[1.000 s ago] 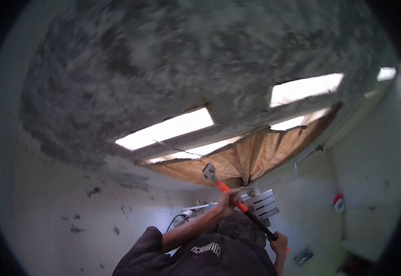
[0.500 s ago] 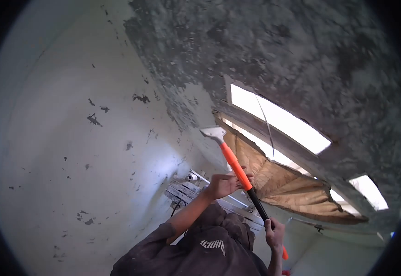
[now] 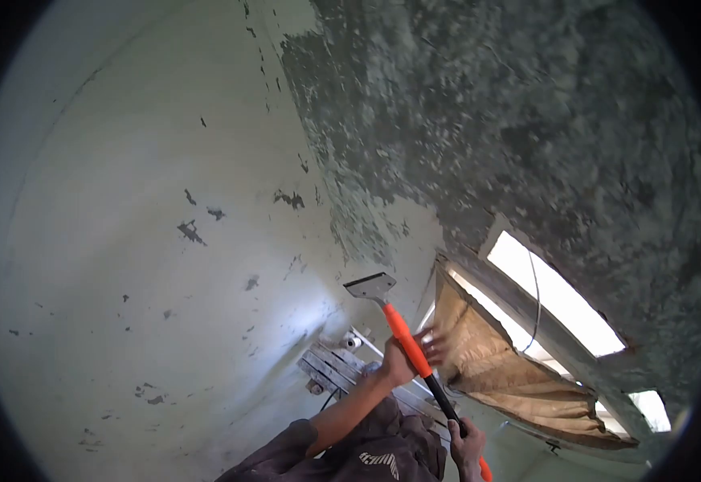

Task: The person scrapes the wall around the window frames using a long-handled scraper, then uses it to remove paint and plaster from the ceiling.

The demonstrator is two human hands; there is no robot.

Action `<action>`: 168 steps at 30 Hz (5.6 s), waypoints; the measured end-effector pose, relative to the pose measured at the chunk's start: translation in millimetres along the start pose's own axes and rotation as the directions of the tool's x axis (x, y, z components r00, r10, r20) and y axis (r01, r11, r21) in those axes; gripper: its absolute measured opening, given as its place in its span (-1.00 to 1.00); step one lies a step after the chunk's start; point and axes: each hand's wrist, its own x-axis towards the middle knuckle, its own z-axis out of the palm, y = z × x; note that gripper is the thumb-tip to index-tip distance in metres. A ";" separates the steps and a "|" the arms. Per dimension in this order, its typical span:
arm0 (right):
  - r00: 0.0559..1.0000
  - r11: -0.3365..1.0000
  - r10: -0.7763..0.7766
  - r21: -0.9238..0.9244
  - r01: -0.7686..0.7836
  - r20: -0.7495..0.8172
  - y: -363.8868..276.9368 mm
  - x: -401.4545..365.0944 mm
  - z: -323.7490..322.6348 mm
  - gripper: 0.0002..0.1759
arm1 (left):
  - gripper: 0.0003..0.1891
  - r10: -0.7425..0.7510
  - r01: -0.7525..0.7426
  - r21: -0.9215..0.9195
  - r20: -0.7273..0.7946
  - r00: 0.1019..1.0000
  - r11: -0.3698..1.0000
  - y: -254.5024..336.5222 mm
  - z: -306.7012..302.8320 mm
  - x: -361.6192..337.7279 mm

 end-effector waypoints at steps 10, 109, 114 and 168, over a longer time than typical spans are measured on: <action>0.962 0.990 0.053 0.115 -0.087 0.268 -59.9 47.1 75.0 -0.60 | -0.48 -0.035 0.042 0.015 -0.324 0.945 0.999 97.8 -6.3 -2.8; 0.989 0.223 0.054 0.967 0.123 -0.138 -451.0 4.1 266.0 -0.39 | -0.70 -0.147 -0.372 0.833 0.463 0.874 0.410 308.2 411.2 148.4; 0.985 0.259 0.089 0.958 0.122 -0.150 -469.0 11.8 278.8 -0.40 | -0.69 -0.154 -0.371 0.824 0.471 0.868 0.428 318.9 405.5 149.4; 0.988 -0.001 -0.105 0.993 0.118 -0.117 -484.4 16.3 311.0 -0.32 | -0.83 -0.239 -0.360 0.819 0.498 0.834 0.448 309.0 409.4 151.8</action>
